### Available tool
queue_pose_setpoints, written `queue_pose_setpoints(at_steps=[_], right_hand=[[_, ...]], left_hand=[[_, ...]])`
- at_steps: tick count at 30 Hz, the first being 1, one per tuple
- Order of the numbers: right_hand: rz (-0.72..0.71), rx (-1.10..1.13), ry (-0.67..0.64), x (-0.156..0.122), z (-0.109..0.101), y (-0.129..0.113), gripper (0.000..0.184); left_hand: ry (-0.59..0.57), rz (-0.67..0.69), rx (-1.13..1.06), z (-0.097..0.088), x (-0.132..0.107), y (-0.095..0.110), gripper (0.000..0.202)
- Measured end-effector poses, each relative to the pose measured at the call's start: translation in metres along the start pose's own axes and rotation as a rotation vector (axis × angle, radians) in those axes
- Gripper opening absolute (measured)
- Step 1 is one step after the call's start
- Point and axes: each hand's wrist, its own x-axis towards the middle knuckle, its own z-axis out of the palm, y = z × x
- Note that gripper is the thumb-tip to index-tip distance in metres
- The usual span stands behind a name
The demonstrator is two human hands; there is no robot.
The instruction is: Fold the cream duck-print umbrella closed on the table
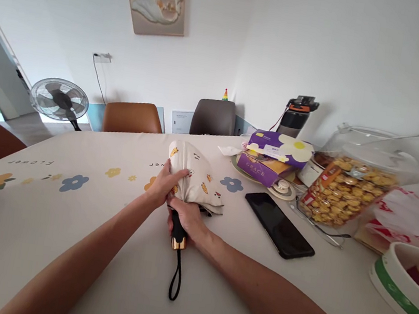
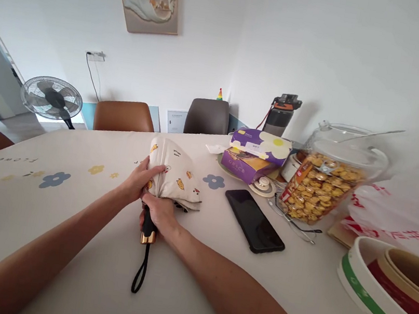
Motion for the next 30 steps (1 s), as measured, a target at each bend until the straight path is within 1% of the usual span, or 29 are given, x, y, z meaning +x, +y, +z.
queue_pose_setpoints(at_steps=[1, 3, 5, 7, 9, 12, 17, 21, 26, 28, 30], right_hand=[[0.003, -0.015, -0.021, -0.001, 0.0, 0.001, 0.022], [-0.001, -0.043, -0.079, -0.002, 0.001, 0.002, 0.021], [-0.01, -0.065, -0.142, -0.003, 0.002, 0.003, 0.02], [-0.017, -0.085, -0.19, -0.004, 0.003, 0.003, 0.02], [-0.034, -0.094, -0.216, -0.004, 0.003, 0.004, 0.018], [-0.07, -0.091, -0.219, -0.003, 0.004, 0.005, 0.017], [-0.124, -0.063, -0.198, -0.004, 0.006, 0.005, 0.023], [-0.084, -0.056, -0.165, -0.009, 0.007, 0.001, 0.023], [-0.054, -0.05, -0.221, -0.009, 0.005, -0.003, 0.021], [-0.045, -0.048, -0.231, -0.007, 0.006, -0.001, 0.019], [-0.064, -0.052, -0.183, -0.006, 0.007, 0.002, 0.017]], left_hand=[[-0.01, -0.02, -0.091, -0.002, 0.001, 0.001, 0.059], [-0.037, -0.106, -0.23, -0.009, 0.001, 0.003, 0.054], [-0.105, -0.22, -0.33, -0.016, 0.001, 0.004, 0.052], [-0.16, -0.267, -0.399, -0.023, 0.0, 0.006, 0.053], [-0.161, -0.254, -0.435, -0.028, 0.0, 0.007, 0.054], [-0.142, -0.227, -0.454, -0.03, -0.002, 0.012, 0.056], [-0.137, -0.198, -0.438, -0.029, -0.006, 0.021, 0.058], [-0.114, -0.2, -0.41, -0.03, -0.008, 0.024, 0.06], [-0.095, -0.24, -0.45, -0.031, -0.007, 0.023, 0.058], [-0.11, -0.238, -0.457, -0.032, -0.006, 0.021, 0.055], [-0.13, -0.221, -0.449, -0.032, -0.004, 0.016, 0.051]])
